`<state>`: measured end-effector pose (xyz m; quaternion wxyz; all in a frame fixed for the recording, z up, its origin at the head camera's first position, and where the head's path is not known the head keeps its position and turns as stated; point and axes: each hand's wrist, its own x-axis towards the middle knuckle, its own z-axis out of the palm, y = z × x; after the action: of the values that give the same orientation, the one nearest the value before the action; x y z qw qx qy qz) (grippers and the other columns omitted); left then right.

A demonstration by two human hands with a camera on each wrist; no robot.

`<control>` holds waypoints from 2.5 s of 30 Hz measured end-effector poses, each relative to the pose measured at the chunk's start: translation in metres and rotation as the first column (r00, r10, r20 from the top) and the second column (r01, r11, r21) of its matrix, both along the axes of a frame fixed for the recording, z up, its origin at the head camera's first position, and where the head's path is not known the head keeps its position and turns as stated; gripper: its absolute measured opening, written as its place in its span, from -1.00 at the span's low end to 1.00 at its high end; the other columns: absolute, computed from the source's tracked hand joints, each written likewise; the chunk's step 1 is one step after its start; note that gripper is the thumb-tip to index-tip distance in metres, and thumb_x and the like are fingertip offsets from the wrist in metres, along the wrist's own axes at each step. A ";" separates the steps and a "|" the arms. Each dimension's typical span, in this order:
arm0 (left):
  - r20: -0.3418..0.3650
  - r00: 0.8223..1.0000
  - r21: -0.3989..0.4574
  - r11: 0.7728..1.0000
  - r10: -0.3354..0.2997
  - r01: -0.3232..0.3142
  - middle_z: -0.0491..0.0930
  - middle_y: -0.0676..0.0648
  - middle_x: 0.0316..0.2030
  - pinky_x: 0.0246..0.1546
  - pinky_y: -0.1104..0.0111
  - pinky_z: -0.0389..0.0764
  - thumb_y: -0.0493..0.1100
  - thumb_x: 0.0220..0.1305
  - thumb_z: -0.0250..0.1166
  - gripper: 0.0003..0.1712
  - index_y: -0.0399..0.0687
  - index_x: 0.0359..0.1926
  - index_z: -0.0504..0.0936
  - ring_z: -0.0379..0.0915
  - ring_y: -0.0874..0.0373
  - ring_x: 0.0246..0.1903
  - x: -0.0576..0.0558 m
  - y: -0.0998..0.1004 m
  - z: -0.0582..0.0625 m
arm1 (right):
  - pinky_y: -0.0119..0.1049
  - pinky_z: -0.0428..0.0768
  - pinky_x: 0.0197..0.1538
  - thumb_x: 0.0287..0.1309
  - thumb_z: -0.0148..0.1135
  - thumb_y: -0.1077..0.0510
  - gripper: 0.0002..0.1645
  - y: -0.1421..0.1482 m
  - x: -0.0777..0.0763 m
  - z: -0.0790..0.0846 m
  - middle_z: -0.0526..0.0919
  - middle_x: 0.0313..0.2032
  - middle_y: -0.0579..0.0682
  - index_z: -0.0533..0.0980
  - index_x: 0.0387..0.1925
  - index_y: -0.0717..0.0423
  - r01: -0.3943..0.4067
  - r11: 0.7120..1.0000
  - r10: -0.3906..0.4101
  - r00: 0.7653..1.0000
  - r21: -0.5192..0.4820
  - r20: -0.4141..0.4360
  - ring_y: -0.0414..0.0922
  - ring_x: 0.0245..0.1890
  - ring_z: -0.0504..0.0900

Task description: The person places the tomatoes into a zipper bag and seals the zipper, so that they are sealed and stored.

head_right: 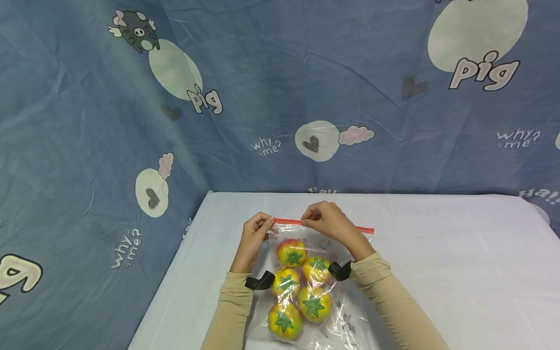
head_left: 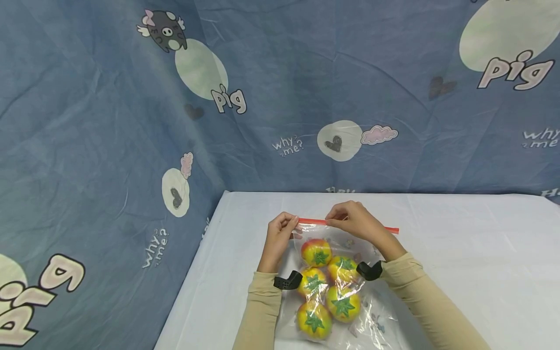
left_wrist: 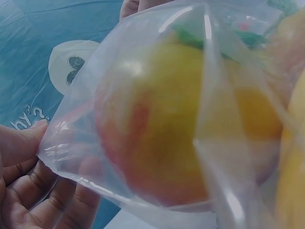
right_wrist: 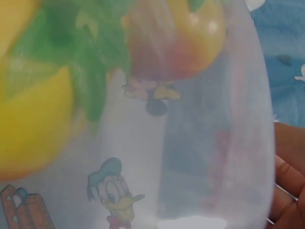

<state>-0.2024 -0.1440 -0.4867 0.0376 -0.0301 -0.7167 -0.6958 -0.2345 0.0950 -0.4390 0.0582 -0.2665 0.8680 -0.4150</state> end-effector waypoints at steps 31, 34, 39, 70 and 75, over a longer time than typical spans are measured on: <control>-0.009 1.000 -0.008 1.000 0.004 -0.004 0.67 -0.24 -0.33 -0.35 0.45 0.78 -0.20 0.52 0.22 -0.73 -0.43 -0.13 0.60 0.63 0.26 -0.38 0.000 -0.002 -0.001 | -0.14 0.76 -0.04 0.32 0.36 0.19 -0.90 0.019 0.002 -0.002 0.83 -0.30 -0.03 0.76 -0.26 0.09 -0.012 1.000 0.012 1.000 0.011 0.009 -0.18 -0.26 0.71; -0.007 1.000 -0.010 1.000 0.010 -0.010 0.66 -0.16 -0.37 -0.36 0.44 0.79 -0.21 0.52 0.22 -0.75 -0.40 -0.16 0.60 0.64 0.26 -0.39 0.000 -0.003 -0.001 | -0.15 0.75 -0.04 0.32 0.36 0.19 -0.91 0.021 0.002 -0.003 0.83 -0.30 -0.05 0.76 -0.26 0.08 -0.007 1.000 0.007 1.000 0.018 0.008 -0.18 -0.26 0.71; 0.001 1.000 -0.014 1.000 0.013 -0.013 0.67 -0.27 -0.33 -0.36 0.45 0.78 -0.20 0.52 0.22 -0.74 -0.41 -0.15 0.60 0.64 0.25 -0.39 0.000 -0.003 -0.001 | -0.16 0.75 -0.05 0.31 0.37 0.19 -0.91 0.023 0.002 -0.004 0.83 -0.30 -0.04 0.76 -0.26 0.08 0.000 1.000 0.000 1.000 0.023 0.017 -0.18 -0.26 0.71; 0.013 1.000 -0.015 1.000 0.019 -0.018 0.66 -0.46 -0.21 -0.35 0.48 0.78 -0.17 0.51 0.24 -0.71 -0.42 -0.12 0.60 0.64 0.27 -0.39 0.000 -0.003 0.000 | -0.18 0.74 -0.06 0.30 0.38 0.20 -0.92 0.035 0.002 -0.007 0.83 -0.31 -0.04 0.76 -0.27 0.08 0.006 0.999 -0.007 1.000 0.034 0.015 -0.16 -0.26 0.71; 0.000 1.000 -0.019 1.000 0.023 -0.023 0.67 -0.33 -0.29 -0.36 0.48 0.77 -0.19 0.51 0.23 -0.72 -0.43 -0.12 0.60 0.64 0.28 -0.40 0.000 -0.004 0.000 | -0.18 0.76 -0.09 0.30 0.38 0.20 -0.92 0.036 0.002 -0.007 0.82 -0.32 -0.03 0.76 -0.28 0.10 0.007 1.000 -0.007 1.000 0.029 0.016 -0.15 -0.26 0.72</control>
<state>-0.2025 -0.1478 -0.4871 0.0453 -0.0223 -0.7236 -0.6883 -0.2322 0.1309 -0.4455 0.0676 -0.2591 0.8744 -0.4048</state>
